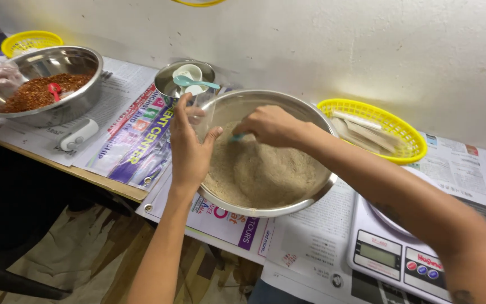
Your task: The person scoops powdered material from a bowl into small plastic bags using a spoon, weighs each bag on a digital scale, seals the bags, and places them into a blue storage basket.
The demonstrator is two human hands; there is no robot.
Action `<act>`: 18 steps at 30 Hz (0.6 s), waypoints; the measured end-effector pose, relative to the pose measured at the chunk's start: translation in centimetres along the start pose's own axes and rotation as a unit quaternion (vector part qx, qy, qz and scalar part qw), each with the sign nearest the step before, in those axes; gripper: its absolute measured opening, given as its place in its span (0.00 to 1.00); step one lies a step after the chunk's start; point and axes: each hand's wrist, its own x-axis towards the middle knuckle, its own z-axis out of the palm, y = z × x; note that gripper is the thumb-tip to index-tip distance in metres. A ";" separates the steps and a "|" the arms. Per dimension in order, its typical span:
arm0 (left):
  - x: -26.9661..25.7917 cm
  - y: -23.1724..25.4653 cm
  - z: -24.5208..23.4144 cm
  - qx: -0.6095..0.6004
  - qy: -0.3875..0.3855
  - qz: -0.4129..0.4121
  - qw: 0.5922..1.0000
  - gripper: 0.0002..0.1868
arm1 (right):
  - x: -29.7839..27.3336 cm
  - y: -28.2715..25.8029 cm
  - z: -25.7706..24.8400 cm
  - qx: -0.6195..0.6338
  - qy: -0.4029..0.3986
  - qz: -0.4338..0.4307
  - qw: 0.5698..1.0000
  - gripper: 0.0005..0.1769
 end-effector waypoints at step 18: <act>0.0 0.7 0.3 0.008 -0.043 -0.010 0.999 0.45 | -12.7 -3.5 -3.5 -0.194 -0.037 -0.118 0.973 0.13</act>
